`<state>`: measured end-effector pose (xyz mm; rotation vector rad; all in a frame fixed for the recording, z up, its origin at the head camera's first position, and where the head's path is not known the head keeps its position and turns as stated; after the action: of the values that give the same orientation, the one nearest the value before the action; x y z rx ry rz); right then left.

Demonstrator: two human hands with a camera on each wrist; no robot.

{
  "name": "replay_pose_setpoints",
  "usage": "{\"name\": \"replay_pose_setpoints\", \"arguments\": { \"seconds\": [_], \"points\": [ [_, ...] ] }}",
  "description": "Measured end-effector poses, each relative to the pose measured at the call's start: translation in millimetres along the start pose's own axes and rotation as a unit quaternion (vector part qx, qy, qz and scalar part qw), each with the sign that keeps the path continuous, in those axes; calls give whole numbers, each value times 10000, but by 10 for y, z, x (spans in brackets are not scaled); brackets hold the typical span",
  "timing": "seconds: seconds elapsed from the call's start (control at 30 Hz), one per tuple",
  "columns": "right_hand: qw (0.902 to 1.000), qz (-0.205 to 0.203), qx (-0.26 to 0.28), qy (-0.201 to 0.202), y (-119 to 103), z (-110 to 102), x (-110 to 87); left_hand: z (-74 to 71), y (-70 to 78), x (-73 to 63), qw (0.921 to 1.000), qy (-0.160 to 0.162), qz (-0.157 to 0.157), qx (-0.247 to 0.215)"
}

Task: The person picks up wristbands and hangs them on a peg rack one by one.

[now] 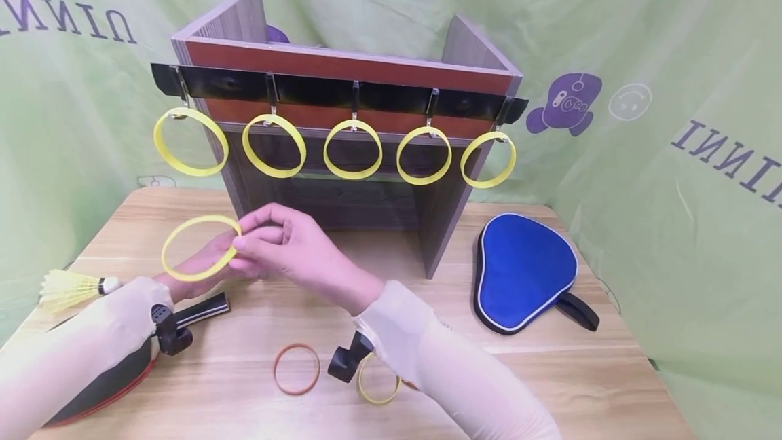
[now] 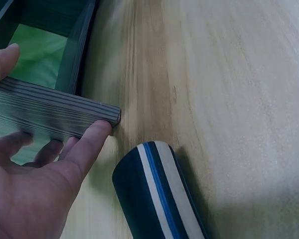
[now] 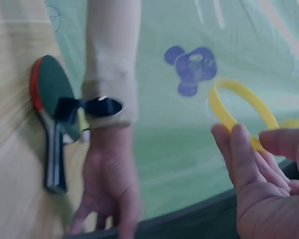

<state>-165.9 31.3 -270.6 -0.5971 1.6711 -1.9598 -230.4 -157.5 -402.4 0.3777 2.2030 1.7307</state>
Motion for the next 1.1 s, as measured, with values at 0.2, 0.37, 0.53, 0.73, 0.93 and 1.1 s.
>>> {"name": "replay_pose_setpoints", "arguments": {
  "seconds": [0.2,0.37,0.53,0.73,0.93,1.1],
  "points": [
    [9958,-793,264,381,-279,109,4,44,-14,-9,9972,-188,-600,-408],
    [9863,-1405,609,609,-463,192,53,47,-17,18,9951,-88,-839,-523],
    [9775,-1743,874,809,-573,270,124,28,-16,29,9946,-104,-839,-599],
    [9703,-1885,1092,1051,-606,290,199,35,-14,35,9944,-145,-824,-642],
    [9719,-1726,1097,1164,-578,286,259,34,-15,28,9944,-156,-815,-650],
    [9768,-1503,1001,1150,-523,283,283,25,-21,19,9947,-148,-829,-581]
  ]
}}
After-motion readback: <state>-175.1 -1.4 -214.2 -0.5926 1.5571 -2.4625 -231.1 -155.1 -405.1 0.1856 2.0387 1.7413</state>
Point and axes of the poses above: each hand's wrist, its own x-axis towards the middle knuckle, its own z-axis out of the palm, y = z × x, the point moved 4 cm from there along x, towards the middle knuckle, and after that the axes turned 3 degrees about -z, right-handed, at the moved point
